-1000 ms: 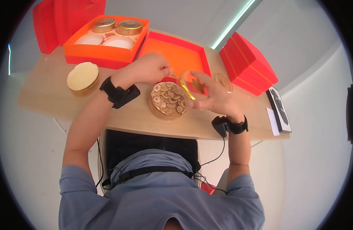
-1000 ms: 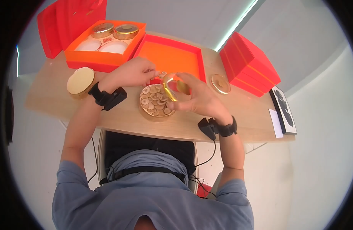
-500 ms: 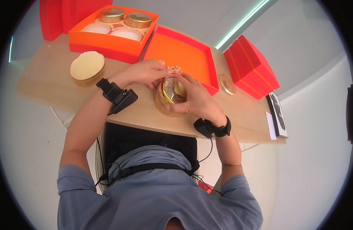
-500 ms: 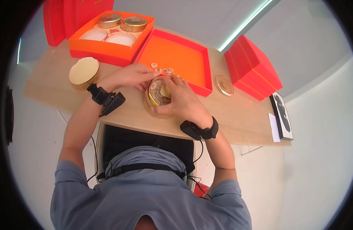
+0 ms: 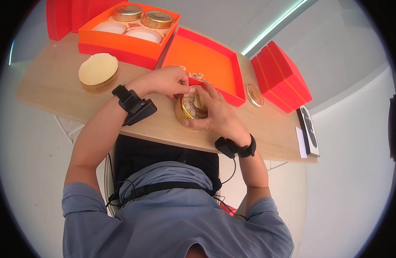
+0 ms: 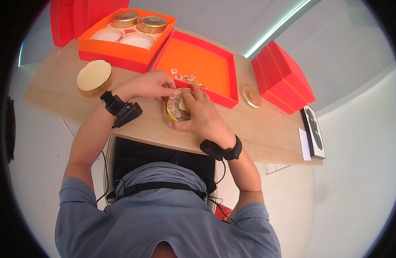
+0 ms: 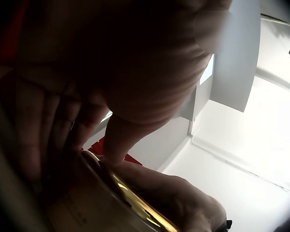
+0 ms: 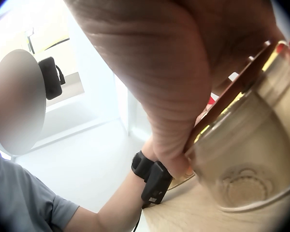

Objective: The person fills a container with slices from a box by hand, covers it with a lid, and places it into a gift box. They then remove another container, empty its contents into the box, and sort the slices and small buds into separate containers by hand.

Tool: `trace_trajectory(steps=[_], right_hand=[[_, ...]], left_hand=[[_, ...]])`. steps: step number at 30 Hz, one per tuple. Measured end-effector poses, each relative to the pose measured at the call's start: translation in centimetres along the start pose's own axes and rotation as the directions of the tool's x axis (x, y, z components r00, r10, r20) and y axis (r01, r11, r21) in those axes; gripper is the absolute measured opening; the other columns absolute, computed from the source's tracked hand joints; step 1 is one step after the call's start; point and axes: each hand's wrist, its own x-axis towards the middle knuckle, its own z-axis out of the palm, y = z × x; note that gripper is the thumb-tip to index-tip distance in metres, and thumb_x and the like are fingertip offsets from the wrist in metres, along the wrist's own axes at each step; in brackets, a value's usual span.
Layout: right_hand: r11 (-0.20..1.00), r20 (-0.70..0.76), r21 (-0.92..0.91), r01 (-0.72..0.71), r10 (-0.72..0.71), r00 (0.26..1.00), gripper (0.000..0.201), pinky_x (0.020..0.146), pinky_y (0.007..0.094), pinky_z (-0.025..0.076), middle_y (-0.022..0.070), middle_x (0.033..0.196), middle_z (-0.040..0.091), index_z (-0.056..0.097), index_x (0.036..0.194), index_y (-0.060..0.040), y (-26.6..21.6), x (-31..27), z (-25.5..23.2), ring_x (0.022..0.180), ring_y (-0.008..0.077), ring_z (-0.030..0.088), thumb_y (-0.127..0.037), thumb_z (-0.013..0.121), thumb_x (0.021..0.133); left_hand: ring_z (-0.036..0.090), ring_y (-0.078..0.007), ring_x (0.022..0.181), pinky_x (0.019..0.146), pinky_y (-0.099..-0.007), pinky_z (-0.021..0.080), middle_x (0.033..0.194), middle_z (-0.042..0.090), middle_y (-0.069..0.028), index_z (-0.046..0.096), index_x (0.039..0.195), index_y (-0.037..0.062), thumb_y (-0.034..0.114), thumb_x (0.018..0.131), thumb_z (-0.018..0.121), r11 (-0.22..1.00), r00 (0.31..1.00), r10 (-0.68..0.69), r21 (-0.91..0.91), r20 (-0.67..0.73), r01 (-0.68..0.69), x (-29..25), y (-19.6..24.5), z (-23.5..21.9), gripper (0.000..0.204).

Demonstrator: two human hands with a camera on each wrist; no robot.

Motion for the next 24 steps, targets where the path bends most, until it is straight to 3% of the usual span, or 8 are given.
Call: trace_trajectory(steps=[5, 9, 12, 14, 15, 16, 20, 24], right_hand=[[0.997, -0.068, -0.042, 0.068, -0.071, 0.995, 0.086, 0.107, 0.0519, 0.035, 0.0352, 0.145, 0.031, 0.045, 0.133, 0.0005, 0.7, -0.3, 1.1, 0.13, 0.0526, 0.036, -0.047, 0.077, 0.068], [0.995, -0.142, -0.025, 0.094, -0.096, 0.985, 0.086, 0.11, 0.0503, 0.031, 0.0335, 0.146, 0.031, 0.043, 0.136, 0.0022, 1.9, -1.0, 1.7, 0.132, 0.0501, 0.034, -0.048, 0.074, 0.074], [0.94, -0.173, 0.318, 0.124, -0.07, 0.982, 0.076, 0.109, 0.0442, 0.034, 0.0301, 0.145, 0.037, 0.042, 0.137, 0.0045, 2.9, -1.4, 1.2, 0.133, 0.0403, 0.04, -0.045, 0.067, 0.086], [0.836, -0.093, 0.549, -0.028, 0.094, 0.991, 0.069, 0.107, 0.0397, 0.036, 0.027, 0.142, 0.043, 0.042, 0.137, 0.0057, 3.4, -2.0, 0.0, 0.13, 0.0337, 0.044, -0.043, 0.06, 0.093], [0.75, -0.038, 0.654, -0.1, 0.165, 0.986, 0.065, 0.106, 0.0374, 0.038, 0.0254, 0.14, 0.046, 0.042, 0.138, 0.0063, 3.3, -2.4, -0.8, 0.129, 0.0303, 0.047, -0.042, 0.057, 0.096], [0.716, -0.1, 0.697, -0.018, 0.122, 0.987, 0.063, 0.103, 0.0341, 0.04, 0.0224, 0.133, 0.053, 0.043, 0.136, 0.0082, 2.8, -2.7, -2.0, 0.123, 0.0257, 0.052, -0.041, 0.054, 0.098], [0.806, -0.272, 0.592, 0.022, 0.174, 0.946, 0.064, 0.097, 0.0331, 0.044, 0.0219, 0.122, 0.061, 0.048, 0.132, 0.0093, 5.8, -3.3, -3.0, 0.117, 0.0245, 0.057, -0.045, 0.055, 0.097], [0.813, -0.323, 0.578, 0.065, 0.155, 0.934, 0.062, 0.093, 0.0316, 0.046, 0.0192, 0.115, 0.065, 0.055, 0.124, 0.0094, 7.5, -3.6, -3.4, 0.11, 0.0222, 0.06, -0.047, 0.054, 0.097]], left_hand=[[0.065, -0.0152, 0.069, 0.06, -0.0285, 0.055, 0.079, 0.062, -0.0093, 0.066, 0.081, -0.0046, 0.034, 0.09, 0.068, 1.0, 1.0, 0.022, 0.014, -0.021, -0.022, 0.1, -0.4, 0.3, 0.04], [0.065, -0.0224, 0.07, 0.061, -0.0349, 0.052, 0.083, 0.064, -0.0136, 0.065, 0.085, -0.0031, 0.03, 0.088, 0.068, 0.969, 0.995, 0.071, 0.243, -0.069, -0.052, -0.2, 0.8, 0.8, 0.033], [0.066, -0.0279, 0.083, 0.069, -0.0381, 0.051, 0.091, 0.066, -0.0167, 0.064, 0.097, -0.0026, 0.027, 0.088, 0.068, 0.87, 0.966, 0.214, 0.479, -0.148, -0.119, -0.8, 1.6, 2.5, 0.031], [0.065, -0.0315, 0.092, 0.075, -0.0416, 0.05, 0.097, 0.065, -0.0181, 0.062, 0.101, -0.0031, 0.027, 0.088, 0.066, 0.746, 0.918, 0.349, 0.648, -0.187, -0.152, -1.4, 2.2, 3.8, 0.032], [0.064, -0.0323, 0.095, 0.078, -0.0425, 0.05, 0.102, 0.064, -0.0188, 0.061, 0.104, -0.0029, 0.029, 0.088, 0.066, 0.74, 0.936, 0.301, 0.664, -0.18, -0.11, -1.5, 2.8, 4.2, 0.036], [0.062, -0.0332, 0.099, 0.081, -0.0434, 0.049, 0.106, 0.062, -0.0195, 0.06, 0.108, -0.0028, 0.032, 0.088, 0.067, 0.73, 0.953, 0.25, 0.68, -0.174, -0.067, -1.6, 3.4, 4.8, 0.041], [0.057, -0.0425, 0.108, 0.091, -0.0476, 0.047, 0.127, 0.051, -0.0264, 0.053, 0.125, -0.002, 0.047, 0.082, 0.07, 0.712, 0.968, 0.132, 0.7, -0.216, 0.059, -2.2, 7.0, 7.7, 0.067], [0.049, -0.0515, 0.114, 0.096, -0.0511, 0.044, 0.135, 0.04, -0.0336, 0.042, 0.138, -0.0021, 0.058, 0.072, 0.073, 0.569, 0.969, 0.143, 0.817, -0.203, 0.087, -1.8, 5.7, 9.3, 0.094]])
